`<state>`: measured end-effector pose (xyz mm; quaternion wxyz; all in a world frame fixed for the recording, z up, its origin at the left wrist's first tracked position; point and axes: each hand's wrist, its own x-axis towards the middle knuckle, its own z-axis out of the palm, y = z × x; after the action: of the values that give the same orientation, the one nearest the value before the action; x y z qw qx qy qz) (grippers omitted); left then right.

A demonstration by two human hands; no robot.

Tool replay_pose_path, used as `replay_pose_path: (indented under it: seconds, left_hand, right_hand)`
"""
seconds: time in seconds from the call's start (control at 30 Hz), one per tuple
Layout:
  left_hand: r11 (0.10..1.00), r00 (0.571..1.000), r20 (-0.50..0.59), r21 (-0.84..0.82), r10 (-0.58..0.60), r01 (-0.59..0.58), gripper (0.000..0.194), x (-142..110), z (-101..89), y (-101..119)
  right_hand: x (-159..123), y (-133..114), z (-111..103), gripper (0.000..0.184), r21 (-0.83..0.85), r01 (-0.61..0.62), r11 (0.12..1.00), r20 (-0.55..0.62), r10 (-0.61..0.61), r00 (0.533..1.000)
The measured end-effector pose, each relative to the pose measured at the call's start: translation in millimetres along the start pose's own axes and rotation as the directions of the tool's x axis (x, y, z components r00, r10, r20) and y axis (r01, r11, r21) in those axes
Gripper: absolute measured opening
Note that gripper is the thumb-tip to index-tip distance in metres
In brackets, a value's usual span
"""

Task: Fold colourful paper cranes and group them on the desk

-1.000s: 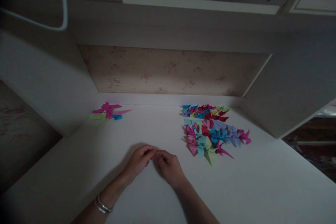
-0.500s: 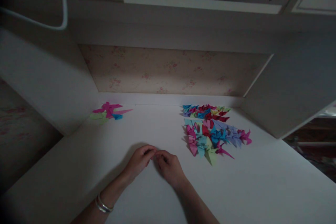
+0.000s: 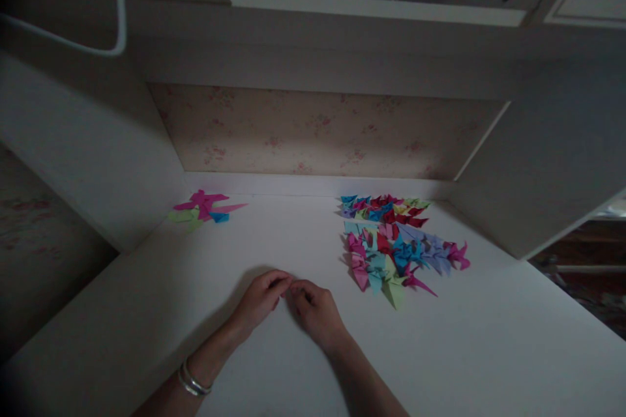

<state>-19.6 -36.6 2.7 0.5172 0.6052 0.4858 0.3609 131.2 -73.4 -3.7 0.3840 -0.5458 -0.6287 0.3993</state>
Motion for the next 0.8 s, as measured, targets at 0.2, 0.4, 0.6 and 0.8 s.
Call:
replay_pose_path:
  seconds: [0.2,0.4,0.6,0.8]
  left_hand:
    - [1.0,1.0,-0.003,-0.003,-0.002,0.002,0.026,-0.1,0.5,-0.9]
    - [1.0,1.0,-0.005,-0.01,-0.01,0.01,0.027,0.4,0.8,-0.8]
    - [1.0,1.0,-0.003,-0.028,-0.01,0.01,0.025,1.4,0.0,-1.1]
    - [0.993,0.998,-0.055,-0.116,-0.044,0.037,0.026,1.6,-1.8,-2.9]
  right_hand:
    - [0.1,2.0,1.0,0.033,0.004,0.003,1.0,0.001,-0.003,1.0]
    - [-0.2,3.0,1.0,0.033,0.017,0.018,1.0,-0.001,-0.018,1.0]
    - [0.3,2.5,1.3,0.034,0.011,0.005,1.0,0.003,-0.005,1.0]
    - [1.7,5.3,5.4,0.034,0.151,-0.087,0.985,-0.005,0.089,0.996]
